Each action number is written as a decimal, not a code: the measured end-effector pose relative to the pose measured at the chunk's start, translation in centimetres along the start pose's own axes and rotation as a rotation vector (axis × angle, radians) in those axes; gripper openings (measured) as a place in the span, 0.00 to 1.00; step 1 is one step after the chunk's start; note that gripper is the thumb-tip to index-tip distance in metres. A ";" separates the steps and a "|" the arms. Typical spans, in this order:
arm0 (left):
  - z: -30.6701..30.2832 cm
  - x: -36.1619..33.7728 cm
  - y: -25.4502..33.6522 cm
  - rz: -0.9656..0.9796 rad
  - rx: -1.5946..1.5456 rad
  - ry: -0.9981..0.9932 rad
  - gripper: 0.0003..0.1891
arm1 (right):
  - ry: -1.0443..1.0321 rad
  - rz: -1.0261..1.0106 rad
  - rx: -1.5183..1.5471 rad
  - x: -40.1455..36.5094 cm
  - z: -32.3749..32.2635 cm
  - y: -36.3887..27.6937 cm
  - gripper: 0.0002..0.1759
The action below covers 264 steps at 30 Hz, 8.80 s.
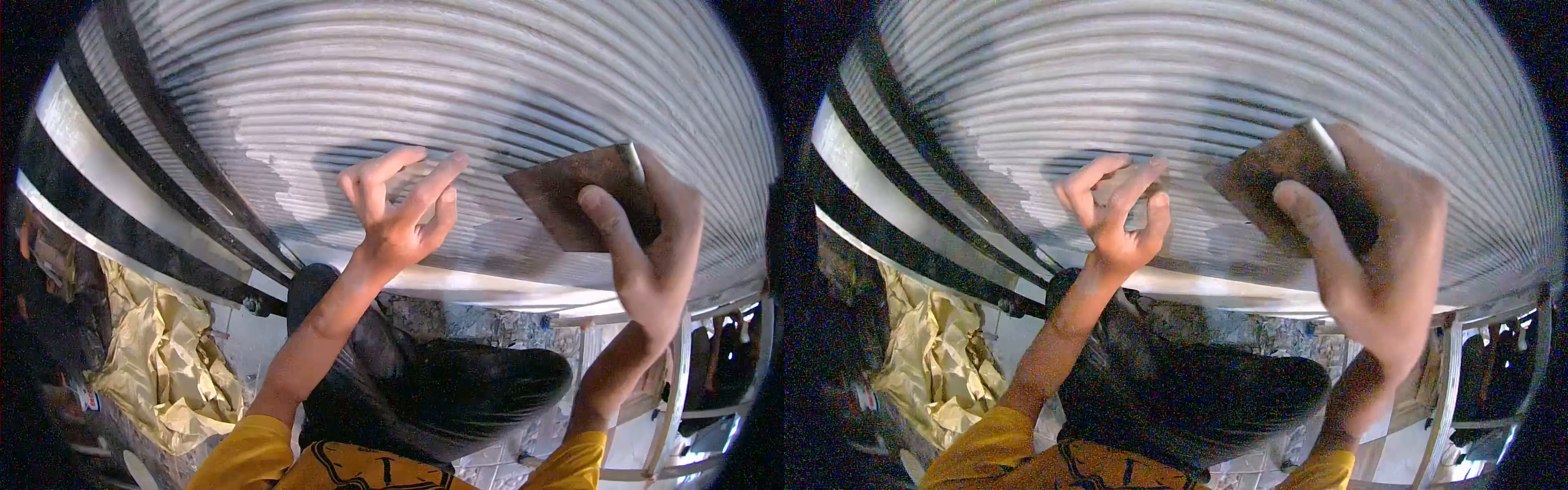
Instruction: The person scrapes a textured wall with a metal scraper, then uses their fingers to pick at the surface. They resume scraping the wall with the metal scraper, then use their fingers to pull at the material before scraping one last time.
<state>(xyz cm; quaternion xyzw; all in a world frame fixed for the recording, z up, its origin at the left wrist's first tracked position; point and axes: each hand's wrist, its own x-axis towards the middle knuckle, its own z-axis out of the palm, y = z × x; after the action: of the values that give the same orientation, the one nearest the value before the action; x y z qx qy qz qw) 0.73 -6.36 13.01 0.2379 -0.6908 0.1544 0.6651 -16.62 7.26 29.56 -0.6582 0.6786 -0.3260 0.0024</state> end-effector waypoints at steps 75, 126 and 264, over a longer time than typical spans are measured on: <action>-1.9 2.3 7.0 -0.174 0.105 -0.469 0.24 | 0.523 0.268 1.015 -7.6 12.4 8.2 0.28; -0.3 -0.4 5.4 -0.137 -0.119 -0.441 0.26 | 0.491 -0.028 0.486 -0.9 6.7 4.2 0.12; 0.1 1.6 11.2 -1.358 -1.065 -0.461 0.09 | 0.364 0.120 0.550 -2.7 4.6 4.2 0.23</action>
<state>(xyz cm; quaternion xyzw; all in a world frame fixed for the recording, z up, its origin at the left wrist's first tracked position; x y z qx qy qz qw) -5.33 2.78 15.77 0.2802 -0.4976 -0.6658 0.4801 -18.01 7.38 22.95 -0.5225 0.5921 -0.6086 0.0779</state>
